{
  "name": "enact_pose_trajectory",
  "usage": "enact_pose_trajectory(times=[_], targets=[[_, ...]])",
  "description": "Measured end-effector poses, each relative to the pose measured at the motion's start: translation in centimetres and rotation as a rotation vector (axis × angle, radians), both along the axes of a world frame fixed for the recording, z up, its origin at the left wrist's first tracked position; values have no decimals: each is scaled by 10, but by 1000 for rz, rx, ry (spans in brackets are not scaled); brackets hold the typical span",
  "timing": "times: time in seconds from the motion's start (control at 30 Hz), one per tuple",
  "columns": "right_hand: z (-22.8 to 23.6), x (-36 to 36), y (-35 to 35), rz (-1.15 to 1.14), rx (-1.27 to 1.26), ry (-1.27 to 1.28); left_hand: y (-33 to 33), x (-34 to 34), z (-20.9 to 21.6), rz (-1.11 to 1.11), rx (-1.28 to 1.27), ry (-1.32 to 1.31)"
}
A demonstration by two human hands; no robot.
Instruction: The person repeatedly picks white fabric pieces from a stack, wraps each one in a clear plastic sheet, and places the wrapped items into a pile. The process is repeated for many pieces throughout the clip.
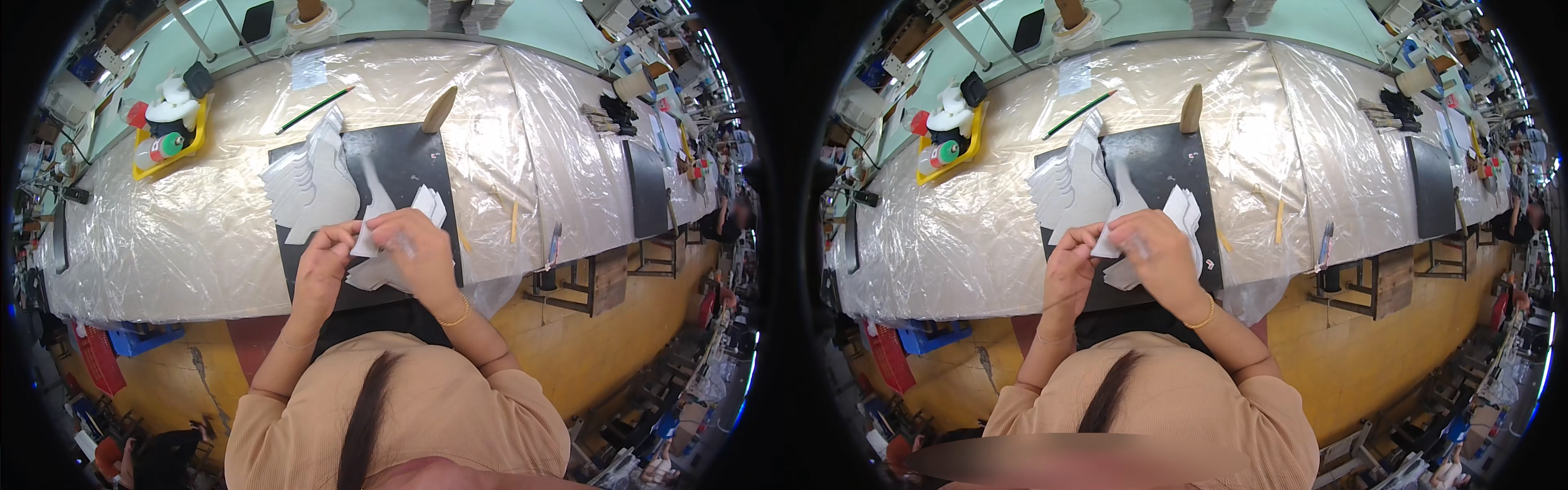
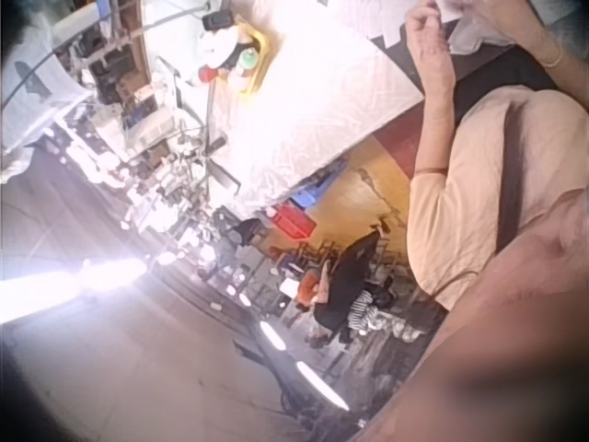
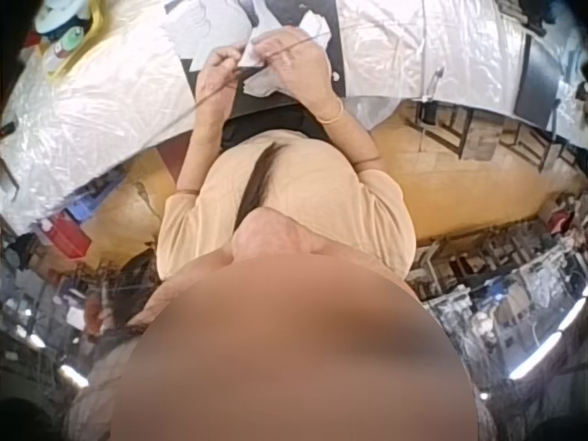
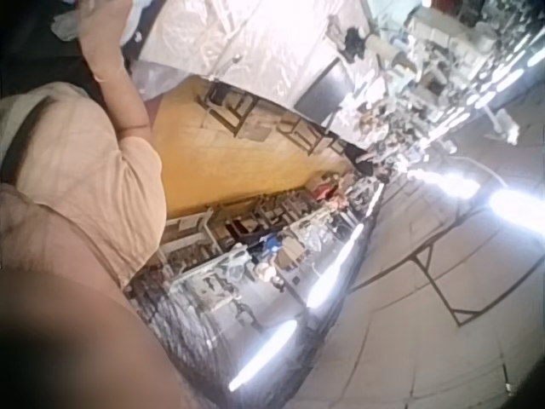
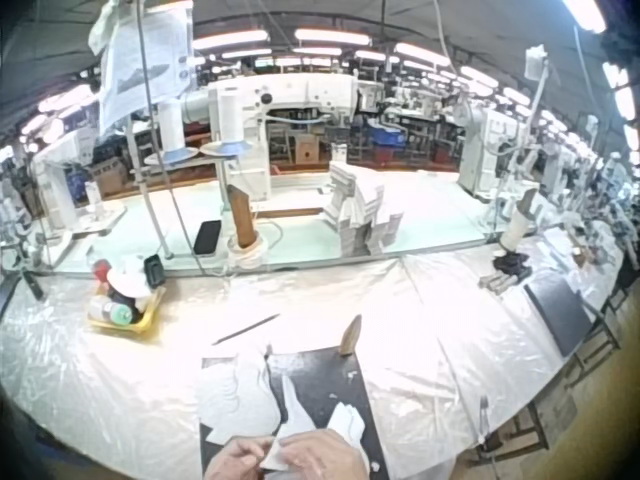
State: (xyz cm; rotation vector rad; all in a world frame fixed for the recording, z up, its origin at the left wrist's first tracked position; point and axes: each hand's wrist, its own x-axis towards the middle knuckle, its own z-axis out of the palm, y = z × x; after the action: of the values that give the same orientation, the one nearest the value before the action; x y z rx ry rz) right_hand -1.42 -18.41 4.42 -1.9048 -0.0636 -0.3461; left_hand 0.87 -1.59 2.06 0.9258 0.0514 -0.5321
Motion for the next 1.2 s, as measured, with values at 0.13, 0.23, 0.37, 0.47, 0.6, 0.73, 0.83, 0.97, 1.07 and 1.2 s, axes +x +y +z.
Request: enact_pose_trajectory(times=[0.13,0.23,0.37,0.47,0.6,0.73,0.83,0.97,1.07,1.2], targets=[[1,-4,14,69,-179,-162,0,0,5,16,98,-104],[1,-8,3,-9,175,234,10,5,13,-71,269,-76],[-6,6,-43,-136,826,261,21,0,25,-250,351,-106],[-1,9,-88,-346,817,189,23,-7,30,-406,356,-128],[16,4,-159,-822,768,-46,10,-9,24,-511,433,-181],[20,-24,-192,-869,718,-258,-5,-5,6,-380,903,-543],[11,-34,-183,-839,705,-246,4,-5,-3,-305,1309,-738],[4,-32,-158,-780,518,-130,31,20,-24,122,1574,-730],[7,-25,-142,-745,501,-56,55,31,-35,26,1630,-496],[16,-16,-115,-628,335,40,64,33,-36,-32,1484,-322]])
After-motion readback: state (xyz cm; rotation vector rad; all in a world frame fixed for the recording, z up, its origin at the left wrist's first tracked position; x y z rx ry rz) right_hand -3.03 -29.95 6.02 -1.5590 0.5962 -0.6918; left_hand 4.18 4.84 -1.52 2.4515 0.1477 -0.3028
